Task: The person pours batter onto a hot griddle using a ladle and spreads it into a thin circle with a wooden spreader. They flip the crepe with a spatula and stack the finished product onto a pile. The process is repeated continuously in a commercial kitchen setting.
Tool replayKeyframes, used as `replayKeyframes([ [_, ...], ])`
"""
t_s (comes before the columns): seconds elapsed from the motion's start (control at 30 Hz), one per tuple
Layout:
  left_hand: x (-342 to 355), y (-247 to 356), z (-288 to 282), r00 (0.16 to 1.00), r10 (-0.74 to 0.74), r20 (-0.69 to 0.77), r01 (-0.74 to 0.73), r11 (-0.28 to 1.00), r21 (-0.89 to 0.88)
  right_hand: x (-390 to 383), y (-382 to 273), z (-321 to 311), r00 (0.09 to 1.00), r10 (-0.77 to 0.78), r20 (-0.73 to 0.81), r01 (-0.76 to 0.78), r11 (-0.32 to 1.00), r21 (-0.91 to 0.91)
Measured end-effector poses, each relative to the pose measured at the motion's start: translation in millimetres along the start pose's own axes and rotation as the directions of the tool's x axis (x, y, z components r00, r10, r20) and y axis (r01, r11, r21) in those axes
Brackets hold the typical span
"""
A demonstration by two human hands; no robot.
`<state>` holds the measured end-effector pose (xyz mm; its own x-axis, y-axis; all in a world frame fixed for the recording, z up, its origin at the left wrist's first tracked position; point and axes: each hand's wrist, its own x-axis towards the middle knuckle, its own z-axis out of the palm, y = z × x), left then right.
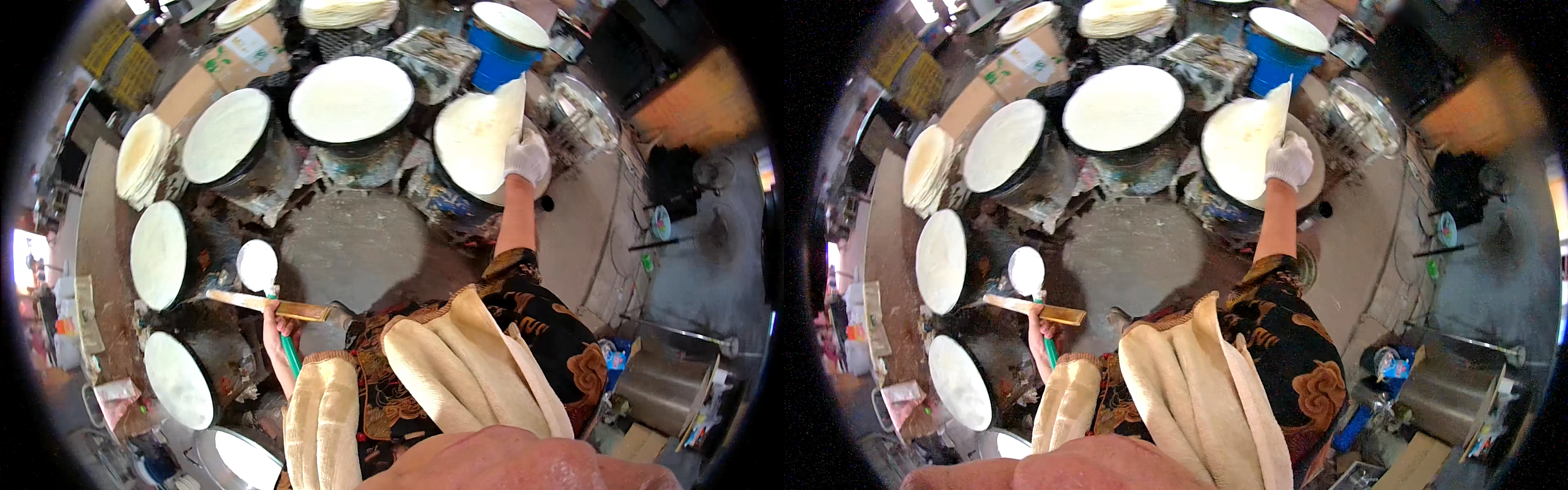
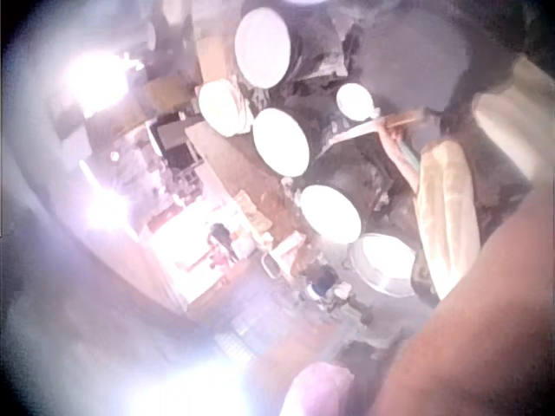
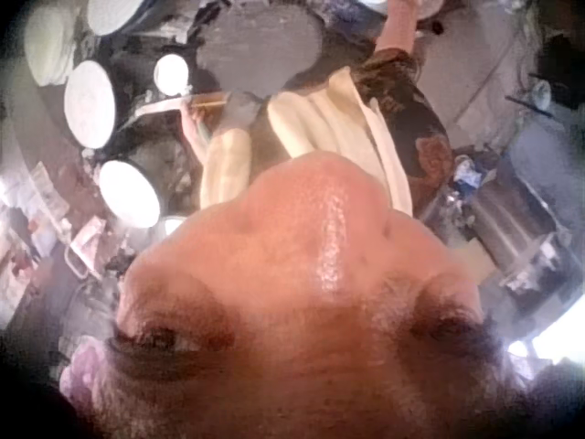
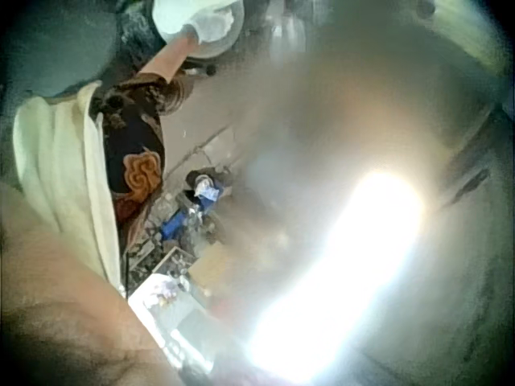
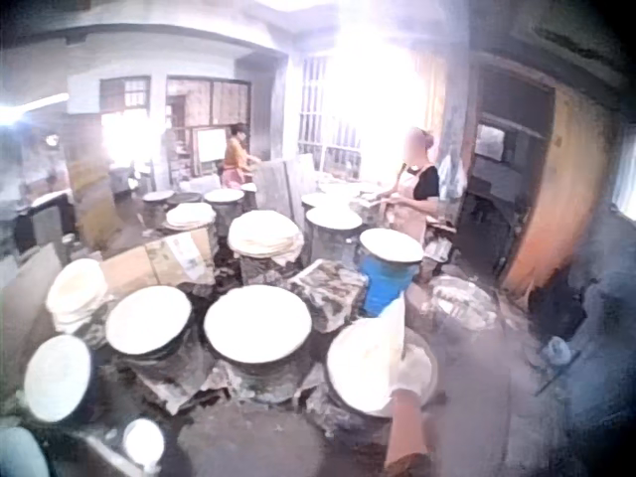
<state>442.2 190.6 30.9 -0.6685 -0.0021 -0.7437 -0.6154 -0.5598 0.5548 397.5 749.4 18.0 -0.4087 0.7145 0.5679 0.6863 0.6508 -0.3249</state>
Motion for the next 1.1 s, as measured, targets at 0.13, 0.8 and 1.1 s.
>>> replayKeyframes([
  [0.13,11,42,-30,0.991,0.043,0.124,-0.038,0.998,-0.041,3,-84,-30,0.987,-0.159,-0.027,0.154,0.978,-0.143],
  [0.8,9,221,-181,0.955,0.284,-0.09,-0.293,0.949,-0.117,-70,-458,-171,0.387,-0.815,0.432,0.627,0.576,0.525],
  [1.1,30,274,-191,0.908,0.323,-0.268,-0.385,0.895,-0.227,-78,-718,-27,-0.043,-0.943,0.33,0.364,0.292,0.884],
])
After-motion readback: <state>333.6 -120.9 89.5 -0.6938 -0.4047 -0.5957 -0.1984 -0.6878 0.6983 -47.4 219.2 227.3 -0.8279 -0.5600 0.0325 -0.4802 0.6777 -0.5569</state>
